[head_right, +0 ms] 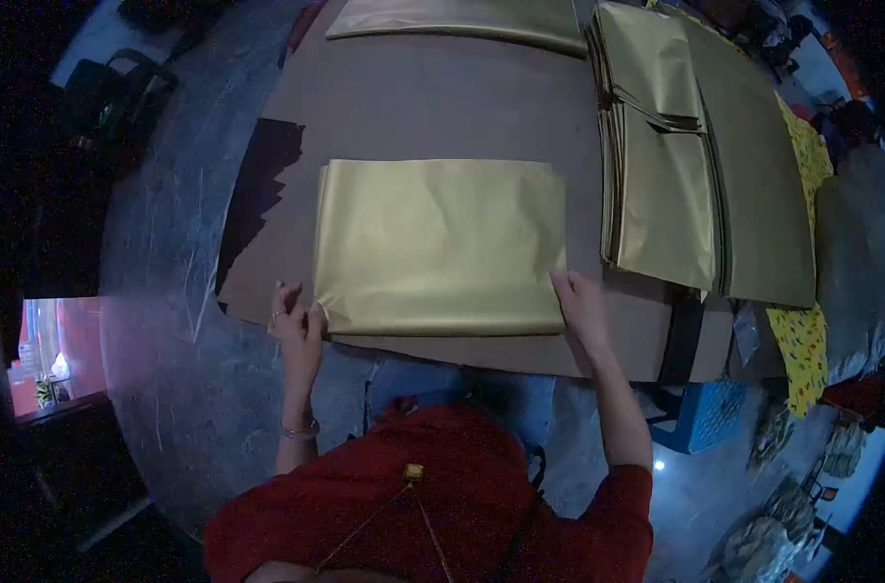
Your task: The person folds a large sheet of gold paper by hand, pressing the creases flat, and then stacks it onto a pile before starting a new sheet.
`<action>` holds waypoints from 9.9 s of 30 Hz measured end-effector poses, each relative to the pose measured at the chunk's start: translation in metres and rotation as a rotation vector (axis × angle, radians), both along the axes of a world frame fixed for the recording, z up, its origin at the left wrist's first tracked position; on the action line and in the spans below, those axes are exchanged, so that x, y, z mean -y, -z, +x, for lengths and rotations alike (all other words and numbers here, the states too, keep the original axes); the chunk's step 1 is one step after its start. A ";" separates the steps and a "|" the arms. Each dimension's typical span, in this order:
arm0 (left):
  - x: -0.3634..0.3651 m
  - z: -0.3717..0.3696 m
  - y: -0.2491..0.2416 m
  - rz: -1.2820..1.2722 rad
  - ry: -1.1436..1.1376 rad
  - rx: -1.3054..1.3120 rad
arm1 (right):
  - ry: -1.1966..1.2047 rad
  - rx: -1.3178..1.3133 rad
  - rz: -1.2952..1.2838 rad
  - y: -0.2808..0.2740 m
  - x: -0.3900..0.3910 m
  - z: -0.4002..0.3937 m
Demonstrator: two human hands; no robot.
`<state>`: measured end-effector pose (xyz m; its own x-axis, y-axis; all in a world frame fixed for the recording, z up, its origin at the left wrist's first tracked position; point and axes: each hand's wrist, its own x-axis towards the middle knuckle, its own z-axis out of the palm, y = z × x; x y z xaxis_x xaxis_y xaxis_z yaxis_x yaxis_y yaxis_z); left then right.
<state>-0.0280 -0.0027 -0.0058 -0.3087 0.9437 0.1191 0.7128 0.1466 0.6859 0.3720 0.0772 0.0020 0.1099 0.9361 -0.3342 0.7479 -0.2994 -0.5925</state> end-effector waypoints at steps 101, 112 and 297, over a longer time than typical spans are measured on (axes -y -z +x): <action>-0.167 -0.022 -0.006 -0.057 -0.049 -0.124 | 0.083 0.333 0.081 -0.010 -0.007 -0.025; -0.167 -0.014 -0.015 -0.142 -0.110 -0.125 | 0.076 0.358 0.067 -0.011 -0.008 -0.024; -0.126 0.044 0.005 0.039 0.060 -0.391 | -0.960 -0.060 0.795 0.001 -0.137 -0.254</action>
